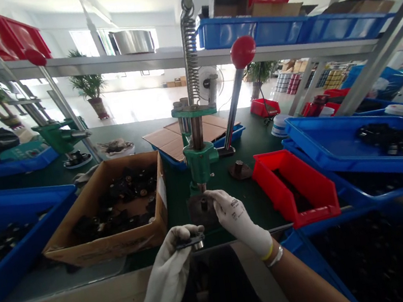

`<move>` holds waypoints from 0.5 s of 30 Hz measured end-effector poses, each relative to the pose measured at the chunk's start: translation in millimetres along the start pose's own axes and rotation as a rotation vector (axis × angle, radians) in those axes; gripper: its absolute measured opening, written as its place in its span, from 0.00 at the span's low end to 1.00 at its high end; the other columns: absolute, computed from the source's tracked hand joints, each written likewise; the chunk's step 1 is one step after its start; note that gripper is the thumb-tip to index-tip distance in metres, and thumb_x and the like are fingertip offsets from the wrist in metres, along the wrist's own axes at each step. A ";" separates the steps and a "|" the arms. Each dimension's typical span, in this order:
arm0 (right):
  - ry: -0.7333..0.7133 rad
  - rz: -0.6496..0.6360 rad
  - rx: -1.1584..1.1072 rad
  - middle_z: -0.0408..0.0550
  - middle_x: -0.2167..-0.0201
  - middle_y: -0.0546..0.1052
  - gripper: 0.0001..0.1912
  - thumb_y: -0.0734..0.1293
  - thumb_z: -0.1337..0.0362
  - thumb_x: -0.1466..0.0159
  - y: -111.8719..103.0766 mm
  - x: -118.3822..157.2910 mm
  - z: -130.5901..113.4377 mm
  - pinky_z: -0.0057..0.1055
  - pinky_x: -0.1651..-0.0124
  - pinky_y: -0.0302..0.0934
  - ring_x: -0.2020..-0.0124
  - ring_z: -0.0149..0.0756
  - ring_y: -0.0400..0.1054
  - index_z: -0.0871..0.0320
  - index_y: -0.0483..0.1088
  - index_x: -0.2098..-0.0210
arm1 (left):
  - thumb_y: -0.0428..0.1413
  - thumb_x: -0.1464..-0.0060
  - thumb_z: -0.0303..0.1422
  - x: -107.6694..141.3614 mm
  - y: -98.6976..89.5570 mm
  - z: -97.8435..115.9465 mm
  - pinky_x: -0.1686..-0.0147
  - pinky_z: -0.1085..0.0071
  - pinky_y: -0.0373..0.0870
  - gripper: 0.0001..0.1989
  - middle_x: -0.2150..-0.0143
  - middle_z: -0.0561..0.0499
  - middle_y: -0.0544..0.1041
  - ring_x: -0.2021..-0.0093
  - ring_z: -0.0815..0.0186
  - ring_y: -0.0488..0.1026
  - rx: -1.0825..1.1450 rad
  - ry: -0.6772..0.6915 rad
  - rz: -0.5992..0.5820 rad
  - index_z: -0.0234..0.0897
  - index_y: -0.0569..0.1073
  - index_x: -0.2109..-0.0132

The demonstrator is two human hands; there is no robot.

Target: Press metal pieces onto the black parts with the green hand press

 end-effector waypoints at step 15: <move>0.178 -0.221 -0.778 0.48 0.51 0.77 0.21 0.76 0.54 0.41 14.0 43.1 -43.8 0.25 0.55 0.69 0.57 0.33 0.74 0.56 0.78 0.52 | 0.64 0.46 0.40 -34.3 -40.5 -38.9 0.51 0.68 0.82 0.15 0.44 0.56 0.81 0.40 0.58 0.76 0.052 -0.260 -0.060 0.57 0.79 0.50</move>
Point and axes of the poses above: each hand's wrist, its own x-axis away from the middle knuckle, its own y-axis out of the palm, z = x × y, the point moved 10 cm from there along -x, towards the middle knuckle
